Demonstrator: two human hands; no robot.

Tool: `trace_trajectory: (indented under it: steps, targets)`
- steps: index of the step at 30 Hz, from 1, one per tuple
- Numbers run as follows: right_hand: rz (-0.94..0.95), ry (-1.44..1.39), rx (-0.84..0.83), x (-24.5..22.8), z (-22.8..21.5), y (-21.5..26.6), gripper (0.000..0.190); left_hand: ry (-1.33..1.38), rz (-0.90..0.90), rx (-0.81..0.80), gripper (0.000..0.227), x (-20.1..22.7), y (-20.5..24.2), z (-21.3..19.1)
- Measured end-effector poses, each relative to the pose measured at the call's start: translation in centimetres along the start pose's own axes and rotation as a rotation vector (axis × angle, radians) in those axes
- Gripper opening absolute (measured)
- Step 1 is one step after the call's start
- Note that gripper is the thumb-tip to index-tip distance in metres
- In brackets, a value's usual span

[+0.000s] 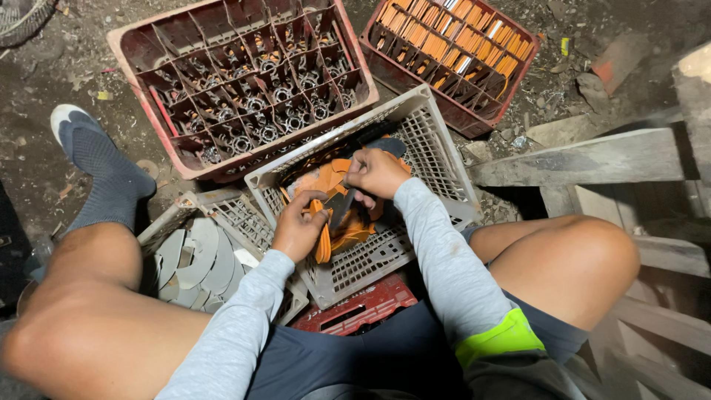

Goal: The person sits on the floor and sorts orange and gray plastic pieces by picking them up one by one, inspecting them, and placing them into separate crates. The person also moves a crate to the side and retrieves another crate to continue sorting.

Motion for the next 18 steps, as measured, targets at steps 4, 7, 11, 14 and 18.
trace_trajectory:
  steps: [4, 7, 11, 14, 18]
  targets:
    - [-0.010, -0.064, -0.046, -1.0, 0.9, 0.1, 0.018, 0.318, -0.039, -0.204, 0.030, -0.6, -0.5, 1.7]
    - [-0.045, -0.124, -0.079, -1.4, 1.3, -0.2, 0.024, 0.320, -0.162, -0.262, 0.035, -1.2, -0.3, 2.4]
    - [-0.062, -0.198, -0.154, -2.0, 1.8, 0.0, 0.029, 0.172, -0.045, -0.302, 0.042, 0.6, 0.0, 1.7]
    - [-0.079, -0.132, -0.073, -2.6, 1.2, 0.1, 0.033, 0.095, -0.022, -0.311, 0.045, 1.8, 0.3, 1.1]
    - [-0.047, -0.224, 0.001, 0.2, -1.9, -0.6, 0.030, 0.135, -0.033, -0.298, 0.045, 3.0, 0.3, 0.5]
Point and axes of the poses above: each hand's wrist, its own y-axis away from the middle knuckle, its own z-axis out of the palm, x = y × z, the point moved 7 cm from there along -y, towards the middle knuckle, and after that the axes turned 10 degrees about -x, right-handed, at the moved point
